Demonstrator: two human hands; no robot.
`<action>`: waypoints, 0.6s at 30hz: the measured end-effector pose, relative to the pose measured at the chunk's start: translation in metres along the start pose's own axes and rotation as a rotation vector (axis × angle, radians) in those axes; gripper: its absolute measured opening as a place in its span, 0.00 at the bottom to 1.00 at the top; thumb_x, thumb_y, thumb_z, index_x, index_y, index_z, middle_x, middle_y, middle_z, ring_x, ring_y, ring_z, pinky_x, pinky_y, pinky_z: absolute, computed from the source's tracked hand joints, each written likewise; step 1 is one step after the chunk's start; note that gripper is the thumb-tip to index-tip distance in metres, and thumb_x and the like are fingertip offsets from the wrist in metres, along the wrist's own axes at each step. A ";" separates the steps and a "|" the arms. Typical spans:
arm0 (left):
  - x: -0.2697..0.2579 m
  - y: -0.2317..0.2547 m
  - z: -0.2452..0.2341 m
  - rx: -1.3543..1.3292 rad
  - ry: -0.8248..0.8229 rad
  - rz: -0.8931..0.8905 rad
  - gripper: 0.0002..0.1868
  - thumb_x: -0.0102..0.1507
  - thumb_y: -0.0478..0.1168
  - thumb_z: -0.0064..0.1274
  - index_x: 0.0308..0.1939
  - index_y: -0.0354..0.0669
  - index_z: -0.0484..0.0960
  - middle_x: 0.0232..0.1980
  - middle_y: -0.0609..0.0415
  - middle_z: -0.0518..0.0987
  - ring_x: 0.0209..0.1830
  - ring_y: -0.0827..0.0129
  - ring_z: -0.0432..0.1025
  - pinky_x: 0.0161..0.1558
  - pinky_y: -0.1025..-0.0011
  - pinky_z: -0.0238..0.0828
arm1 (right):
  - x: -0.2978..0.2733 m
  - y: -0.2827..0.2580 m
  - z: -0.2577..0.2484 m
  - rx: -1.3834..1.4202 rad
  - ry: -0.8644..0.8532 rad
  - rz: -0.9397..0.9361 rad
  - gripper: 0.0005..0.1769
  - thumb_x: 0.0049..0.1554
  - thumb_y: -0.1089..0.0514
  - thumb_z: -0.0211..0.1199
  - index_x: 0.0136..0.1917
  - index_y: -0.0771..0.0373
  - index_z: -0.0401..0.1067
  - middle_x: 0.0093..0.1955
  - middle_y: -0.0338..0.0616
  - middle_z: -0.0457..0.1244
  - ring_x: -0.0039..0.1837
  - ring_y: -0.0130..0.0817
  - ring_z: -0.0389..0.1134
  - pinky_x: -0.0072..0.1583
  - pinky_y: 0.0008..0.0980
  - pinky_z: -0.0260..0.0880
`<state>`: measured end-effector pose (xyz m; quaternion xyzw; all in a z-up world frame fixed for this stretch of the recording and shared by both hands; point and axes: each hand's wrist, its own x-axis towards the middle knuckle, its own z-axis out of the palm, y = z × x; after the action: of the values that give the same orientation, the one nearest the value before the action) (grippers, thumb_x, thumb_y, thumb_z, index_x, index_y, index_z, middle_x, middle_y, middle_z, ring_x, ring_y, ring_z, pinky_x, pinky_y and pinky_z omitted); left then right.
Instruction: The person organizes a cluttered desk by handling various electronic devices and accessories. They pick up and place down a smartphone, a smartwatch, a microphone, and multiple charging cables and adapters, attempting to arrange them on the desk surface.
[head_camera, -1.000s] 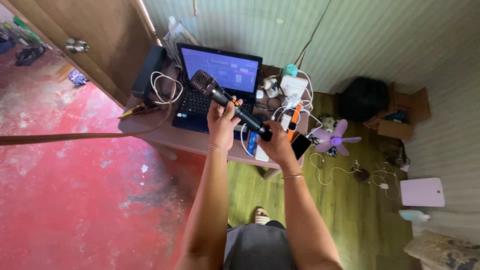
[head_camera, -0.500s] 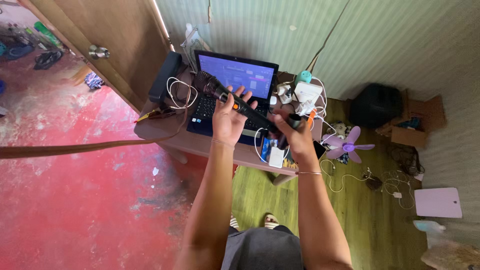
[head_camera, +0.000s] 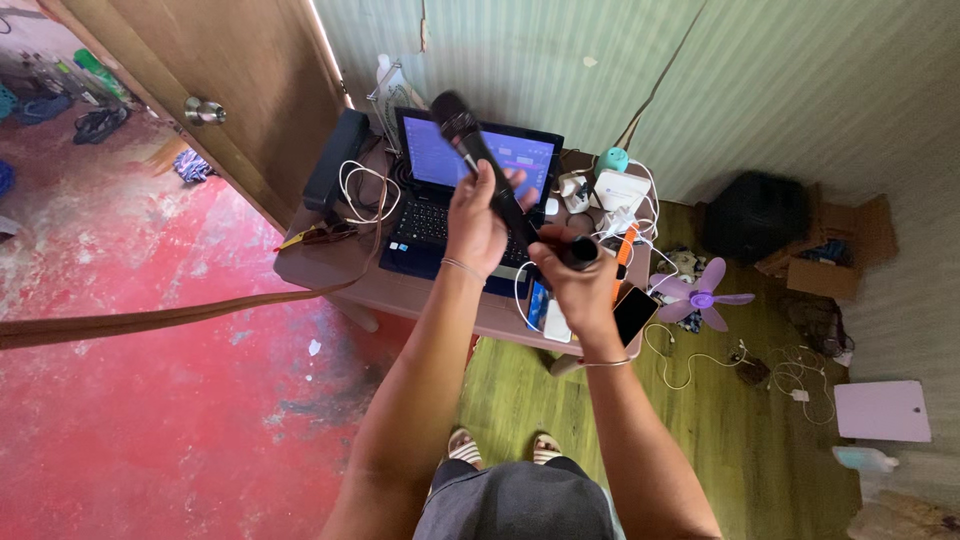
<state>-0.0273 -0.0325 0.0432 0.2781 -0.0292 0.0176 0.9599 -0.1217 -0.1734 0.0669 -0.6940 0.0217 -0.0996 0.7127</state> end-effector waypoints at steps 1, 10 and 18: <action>-0.004 -0.003 0.008 0.078 0.030 -0.014 0.17 0.69 0.51 0.50 0.52 0.43 0.69 0.47 0.50 0.75 0.50 0.60 0.76 0.47 0.56 0.82 | -0.003 0.001 0.004 -0.022 0.022 -0.052 0.14 0.53 0.64 0.74 0.52 0.70 0.79 0.45 0.42 0.71 0.44 0.24 0.69 0.47 0.24 0.71; -0.020 -0.003 0.027 0.337 0.097 -0.200 0.19 0.70 0.59 0.48 0.47 0.47 0.73 0.31 0.58 0.74 0.24 0.74 0.69 0.24 0.75 0.67 | -0.007 -0.006 -0.006 -0.080 -0.068 -0.267 0.06 0.54 0.65 0.72 0.46 0.66 0.77 0.47 0.37 0.71 0.48 0.21 0.69 0.53 0.23 0.71; -0.021 -0.003 0.008 0.231 -0.071 -0.373 0.26 0.70 0.61 0.40 0.62 0.48 0.75 0.28 0.59 0.72 0.21 0.77 0.66 0.21 0.77 0.64 | -0.001 -0.051 -0.023 -0.429 -0.265 -0.555 0.11 0.52 0.67 0.72 0.49 0.66 0.77 0.45 0.45 0.68 0.46 0.33 0.69 0.50 0.32 0.70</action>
<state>-0.0481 -0.0390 0.0468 0.3874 -0.0087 -0.1668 0.9067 -0.1325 -0.1967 0.1170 -0.8138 -0.2396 -0.1915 0.4936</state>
